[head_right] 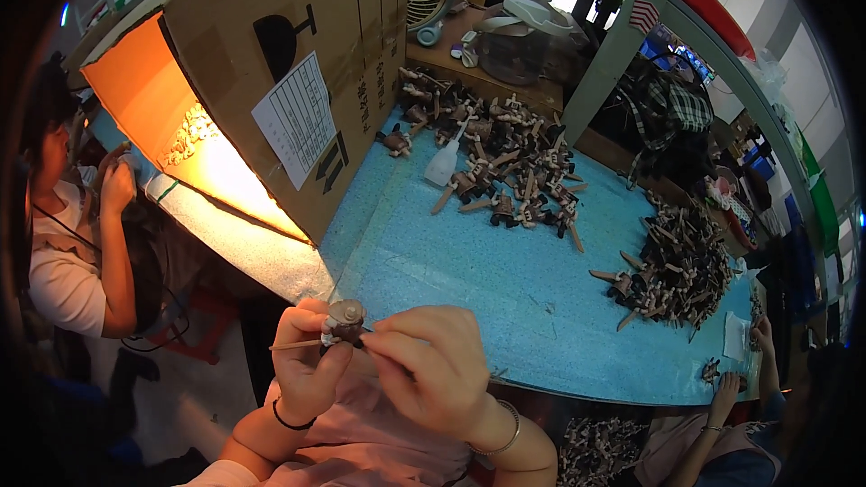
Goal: The person assembles plastic figurines by hand, joining their parts with glue from a glue bottle at a workstation.
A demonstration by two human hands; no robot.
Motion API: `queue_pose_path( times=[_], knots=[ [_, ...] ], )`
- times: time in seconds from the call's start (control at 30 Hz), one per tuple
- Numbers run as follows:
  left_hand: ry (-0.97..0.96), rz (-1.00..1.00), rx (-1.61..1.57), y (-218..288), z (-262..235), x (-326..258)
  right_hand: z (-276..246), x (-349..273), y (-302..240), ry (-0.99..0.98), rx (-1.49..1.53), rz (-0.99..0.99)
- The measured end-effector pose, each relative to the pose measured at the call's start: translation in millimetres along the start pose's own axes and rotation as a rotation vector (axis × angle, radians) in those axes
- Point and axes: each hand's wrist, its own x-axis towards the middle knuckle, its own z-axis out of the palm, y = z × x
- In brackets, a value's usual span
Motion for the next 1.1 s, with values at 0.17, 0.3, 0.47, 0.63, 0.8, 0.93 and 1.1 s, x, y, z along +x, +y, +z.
queue_pose_path(
  times=[0.17, 0.3, 0.47, 0.63, 0.8, 0.93, 1.1],
  knots=[
    [-0.002, 0.089, 0.209, -1, 1, 1, 8, 4, -2, -0.031, -0.1, -0.053],
    [0.051, 0.165, 0.362, -1, 1, 2, 12, 4, 2, -0.024, -0.125, -0.055],
    [0.021, 0.154, 0.426, 3, 3, 5, 8, 6, 3, -0.095, -0.007, 0.125],
    [0.037, 0.083, 0.371, -3, 2, 0, 3, 10, 2, -0.146, 0.01, 0.164],
    [0.039, -0.128, 0.1, -1, 2, 1, 2, 13, 10, -0.226, 0.096, 0.204],
    [0.091, -0.201, 0.056, 0, 3, 0, 5, 10, -2, -0.298, -0.08, 0.124],
    [0.106, -0.095, -0.037, -7, 13, -3, 26, -10, -6, -0.195, -0.317, 0.046]
  ],
)
